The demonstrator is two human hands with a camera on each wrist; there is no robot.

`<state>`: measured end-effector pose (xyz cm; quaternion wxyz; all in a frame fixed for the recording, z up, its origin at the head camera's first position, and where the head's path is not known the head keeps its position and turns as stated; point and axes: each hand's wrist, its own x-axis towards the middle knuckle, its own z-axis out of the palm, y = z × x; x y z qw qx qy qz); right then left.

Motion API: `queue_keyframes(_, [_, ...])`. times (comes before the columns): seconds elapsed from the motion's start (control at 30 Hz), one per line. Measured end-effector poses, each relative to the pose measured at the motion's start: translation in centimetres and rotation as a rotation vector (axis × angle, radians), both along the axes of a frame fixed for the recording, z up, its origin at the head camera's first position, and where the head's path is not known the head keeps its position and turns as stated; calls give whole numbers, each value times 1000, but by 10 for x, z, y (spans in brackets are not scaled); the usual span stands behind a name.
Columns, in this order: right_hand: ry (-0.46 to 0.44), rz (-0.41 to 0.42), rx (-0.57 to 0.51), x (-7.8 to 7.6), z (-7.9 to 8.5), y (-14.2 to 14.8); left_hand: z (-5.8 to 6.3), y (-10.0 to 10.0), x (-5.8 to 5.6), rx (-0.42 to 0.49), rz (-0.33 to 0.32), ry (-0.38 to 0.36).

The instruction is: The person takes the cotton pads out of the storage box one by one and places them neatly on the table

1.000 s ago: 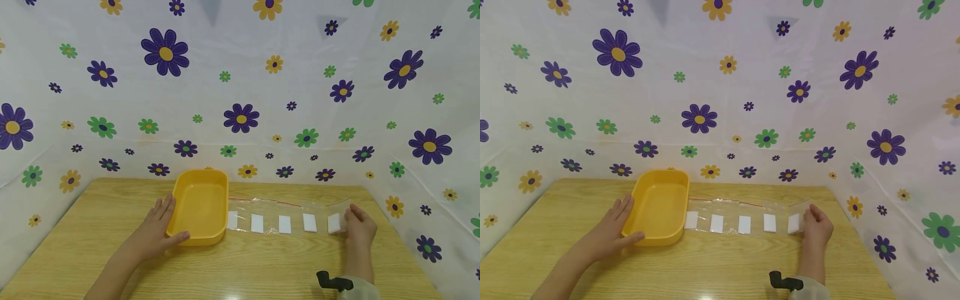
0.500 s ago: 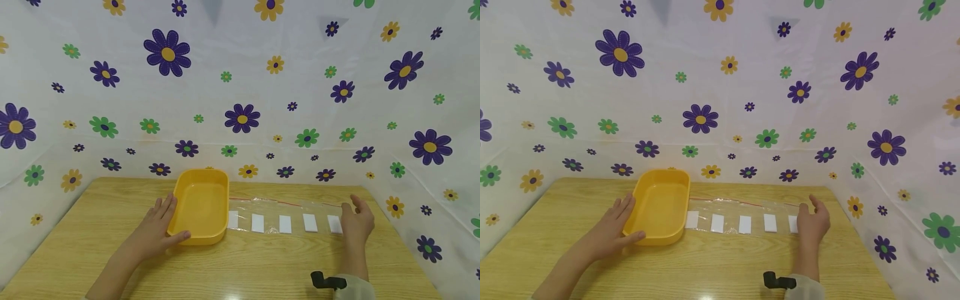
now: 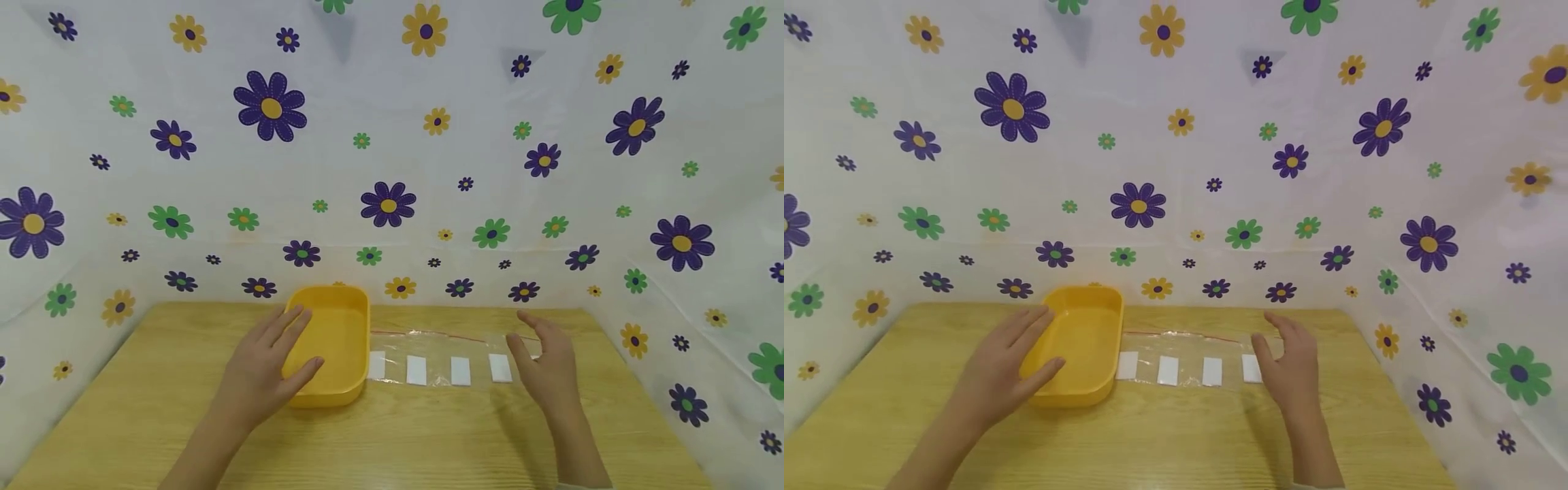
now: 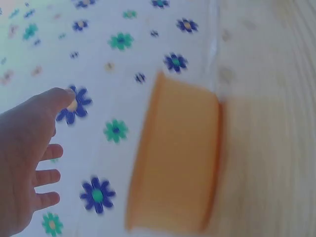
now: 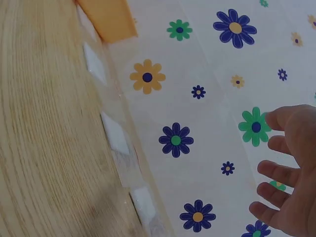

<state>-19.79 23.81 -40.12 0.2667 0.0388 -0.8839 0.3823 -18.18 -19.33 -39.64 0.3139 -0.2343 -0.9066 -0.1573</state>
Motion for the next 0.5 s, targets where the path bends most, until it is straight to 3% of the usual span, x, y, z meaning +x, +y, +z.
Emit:
queue_keyframes(0.1, [20,75,100,2,2,-8,11,21,0,4,-36,31])
queue_keyframes(0.23, [72,97,138,4,5,-17,18,40,-3,-30,-48,-37])
queue_keyframes(0.37, [155,99,129,3,9,-20,19,42,-3,-74,-55,-103])
queue_keyframes(0.5, [198,100,116,3,13,-17,20,37,-4,-88,-29,-120])
